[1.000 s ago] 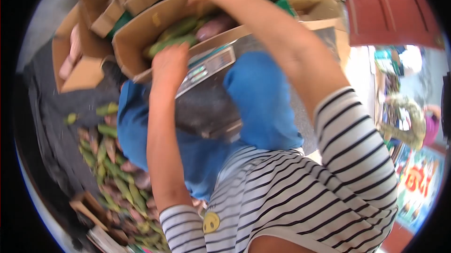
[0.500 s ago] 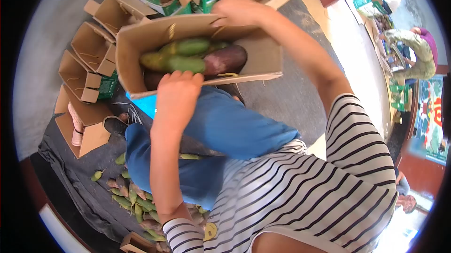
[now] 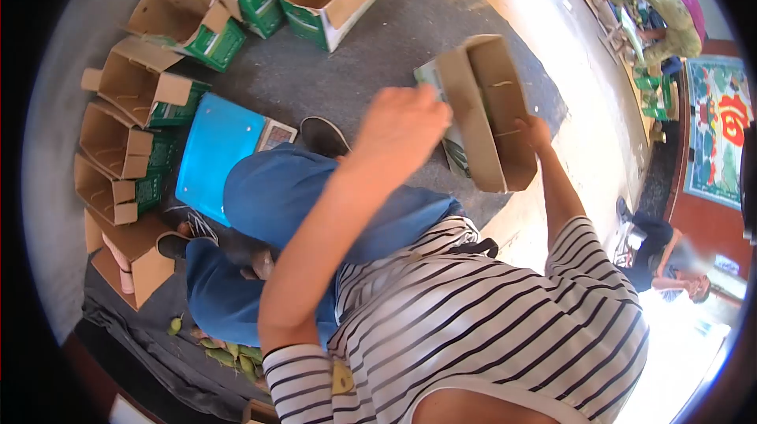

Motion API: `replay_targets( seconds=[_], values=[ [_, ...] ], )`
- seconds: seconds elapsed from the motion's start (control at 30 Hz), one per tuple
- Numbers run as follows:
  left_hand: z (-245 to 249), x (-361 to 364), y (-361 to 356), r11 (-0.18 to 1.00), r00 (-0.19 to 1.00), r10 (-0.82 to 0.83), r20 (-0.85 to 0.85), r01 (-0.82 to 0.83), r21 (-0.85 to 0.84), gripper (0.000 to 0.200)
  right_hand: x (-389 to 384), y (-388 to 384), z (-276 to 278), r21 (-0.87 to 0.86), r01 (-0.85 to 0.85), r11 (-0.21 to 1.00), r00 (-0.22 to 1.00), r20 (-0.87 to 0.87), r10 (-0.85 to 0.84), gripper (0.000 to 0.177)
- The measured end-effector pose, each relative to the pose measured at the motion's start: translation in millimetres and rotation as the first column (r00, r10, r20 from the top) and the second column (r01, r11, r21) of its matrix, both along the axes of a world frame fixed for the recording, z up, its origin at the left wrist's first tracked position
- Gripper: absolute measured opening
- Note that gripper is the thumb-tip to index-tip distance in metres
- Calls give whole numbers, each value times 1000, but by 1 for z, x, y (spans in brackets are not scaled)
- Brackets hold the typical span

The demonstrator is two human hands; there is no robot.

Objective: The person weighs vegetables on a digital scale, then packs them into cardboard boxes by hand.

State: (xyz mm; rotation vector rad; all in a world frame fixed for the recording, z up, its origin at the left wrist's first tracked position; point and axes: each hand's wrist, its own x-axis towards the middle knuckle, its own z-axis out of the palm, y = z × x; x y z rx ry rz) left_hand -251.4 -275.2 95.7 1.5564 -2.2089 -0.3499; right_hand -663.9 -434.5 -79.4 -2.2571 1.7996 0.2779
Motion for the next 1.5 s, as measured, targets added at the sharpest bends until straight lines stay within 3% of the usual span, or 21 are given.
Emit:
replay_targets(
  seconds=[0.07,0.1,0.13,0.27,0.33,0.5,0.63,0.73,0.83,0.9,0.93,0.97,1.03,1.1,1.13,1.23,1.33,1.4,1.43,1.47,1.5],
  values=[
    [27,36,21,990,990,115,82,-121,76,21,-66,0,-8,40,217,975,970,107,-221,39],
    [22,54,32,978,977,204,64,-200,-60,22,-83,4,-10,6,275,961,958,85,-275,40],
    [26,71,47,949,949,314,-29,-312,54,23,-98,3,-11,-35,327,944,944,65,-325,42],
    [32,128,101,833,825,552,-122,-553,26,24,-154,18,-8,-33,455,890,877,-155,-454,47],
    [18,151,131,745,734,664,-139,-665,50,25,-189,36,-24,-106,527,843,835,-118,-537,49],
    [-1,181,176,620,610,784,-113,-775,122,25,-233,54,-30,-121,624,772,772,-56,-633,52],
    [-25,194,204,541,518,840,-159,-823,175,27,-262,39,-57,130,841,526,513,117,-850,31],
    [-48,204,229,483,459,875,-155,-846,227,26,-243,16,-36,227,862,454,447,82,-891,26],
    [-74,212,253,471,460,882,-105,-852,229,26,-149,-5,14,-470,587,660,737,-29,-676,27],
    [-87,211,263,468,460,883,-90,-849,245,29,-107,-41,15,-637,287,715,956,143,-256,32],
    [-85,209,262,453,457,888,-45,-854,254,29,-29,-43,58,-397,318,861,936,278,-217,33],
    [-83,202,259,437,453,891,0,-860,265,30,-30,-70,14,-532,188,825,968,244,-63,33],
    [-91,203,259,446,472,879,60,-861,243,31,81,-85,19,-424,-56,904,934,298,197,30],
    [-89,202,256,431,469,875,123,-868,245,31,205,-78,35,-335,-321,886,879,243,410,33],
    [-87,198,253,424,467,871,156,-872,245,31,249,-80,29,-452,-544,707,735,150,661,32],
    [-84,194,258,390,439,886,152,-881,270,31,382,-79,27,-544,-601,585,636,117,763,34],
    [-79,188,260,385,433,885,172,-887,254,28,456,-101,11,-653,-623,431,677,-174,715,37],
    [-77,184,259,375,443,881,167,-868,324,26,475,-116,8,-455,-686,568,708,-236,666,42],
    [-80,184,261,405,462,878,129,-858,316,25,478,-124,7,-299,-750,591,662,-337,669,27],
    [-77,182,257,409,466,875,132,-857,314,25,475,-135,-7,-230,-773,592,635,-304,711,14],
    [-71,181,252,417,476,869,137,-852,316,25,468,-139,-9,-241,-856,457,512,-281,812,12]
  ],
)
